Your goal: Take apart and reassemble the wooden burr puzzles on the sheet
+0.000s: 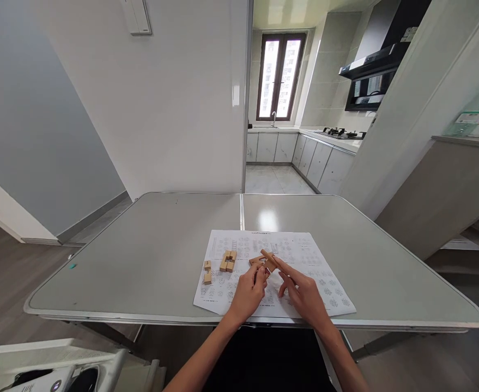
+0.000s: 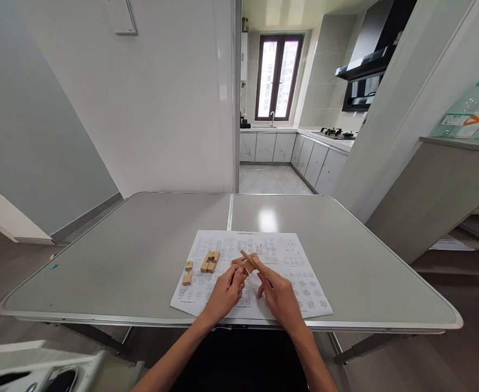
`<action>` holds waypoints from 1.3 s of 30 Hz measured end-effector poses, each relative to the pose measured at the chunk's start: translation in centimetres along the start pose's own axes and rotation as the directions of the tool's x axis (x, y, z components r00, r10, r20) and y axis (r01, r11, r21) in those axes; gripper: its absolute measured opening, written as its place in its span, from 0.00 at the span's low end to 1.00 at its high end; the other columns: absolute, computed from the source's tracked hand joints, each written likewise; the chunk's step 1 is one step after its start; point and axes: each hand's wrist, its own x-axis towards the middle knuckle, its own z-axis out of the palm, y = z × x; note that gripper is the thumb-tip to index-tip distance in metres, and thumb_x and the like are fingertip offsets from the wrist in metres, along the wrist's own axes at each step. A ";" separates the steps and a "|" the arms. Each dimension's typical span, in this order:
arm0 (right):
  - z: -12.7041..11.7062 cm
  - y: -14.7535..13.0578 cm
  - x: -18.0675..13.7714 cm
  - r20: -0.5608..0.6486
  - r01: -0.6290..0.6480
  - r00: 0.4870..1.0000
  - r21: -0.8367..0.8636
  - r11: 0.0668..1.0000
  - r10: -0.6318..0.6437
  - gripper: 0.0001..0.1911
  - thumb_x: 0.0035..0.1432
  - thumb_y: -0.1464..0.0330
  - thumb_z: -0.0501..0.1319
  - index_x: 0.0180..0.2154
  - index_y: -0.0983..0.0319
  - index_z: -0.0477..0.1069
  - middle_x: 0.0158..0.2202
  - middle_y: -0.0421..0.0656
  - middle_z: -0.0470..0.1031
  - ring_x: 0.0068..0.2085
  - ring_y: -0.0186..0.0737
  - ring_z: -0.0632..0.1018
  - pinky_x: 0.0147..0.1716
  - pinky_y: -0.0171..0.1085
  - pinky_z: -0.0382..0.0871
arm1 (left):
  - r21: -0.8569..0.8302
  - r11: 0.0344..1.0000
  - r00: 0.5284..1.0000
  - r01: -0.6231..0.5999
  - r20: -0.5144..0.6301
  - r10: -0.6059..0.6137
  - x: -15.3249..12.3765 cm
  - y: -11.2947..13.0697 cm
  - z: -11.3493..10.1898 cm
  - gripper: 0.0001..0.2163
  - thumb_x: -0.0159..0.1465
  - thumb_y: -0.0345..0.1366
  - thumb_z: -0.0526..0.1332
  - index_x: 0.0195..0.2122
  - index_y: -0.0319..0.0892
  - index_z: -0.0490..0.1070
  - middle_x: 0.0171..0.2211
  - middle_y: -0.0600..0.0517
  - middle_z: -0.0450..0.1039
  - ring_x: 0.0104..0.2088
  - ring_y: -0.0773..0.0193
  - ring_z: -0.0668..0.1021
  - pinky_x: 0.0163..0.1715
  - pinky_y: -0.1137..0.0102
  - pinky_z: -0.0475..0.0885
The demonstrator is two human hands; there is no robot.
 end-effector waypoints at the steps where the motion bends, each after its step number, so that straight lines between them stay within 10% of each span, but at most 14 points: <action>1: 0.1 -0.1 0.0 0.007 0.004 1.000 -0.014 1.000 -0.004 0.23 0.74 0.61 0.49 0.66 0.54 0.65 0.40 0.42 0.83 0.23 0.36 0.78 0.34 0.37 0.78 | 0.000 1.000 1.000 0.003 -0.004 -0.003 0.0 0.0 0.0 0.22 0.71 0.58 0.51 0.38 0.43 0.69 0.24 0.57 0.64 0.20 0.69 0.64 0.22 0.72 0.61; 39: 0.3 -0.3 0.3 -0.029 -0.004 1.000 -0.076 0.997 0.002 0.19 0.73 0.63 0.53 0.61 0.50 0.72 0.43 0.41 0.84 0.27 0.37 0.80 0.33 0.36 0.77 | 0.096 0.993 0.995 -0.062 0.087 0.054 -1.0 2.1 0.4 0.16 0.74 0.48 0.50 0.34 0.45 0.65 0.19 0.59 0.66 0.21 0.66 0.68 0.27 0.71 0.65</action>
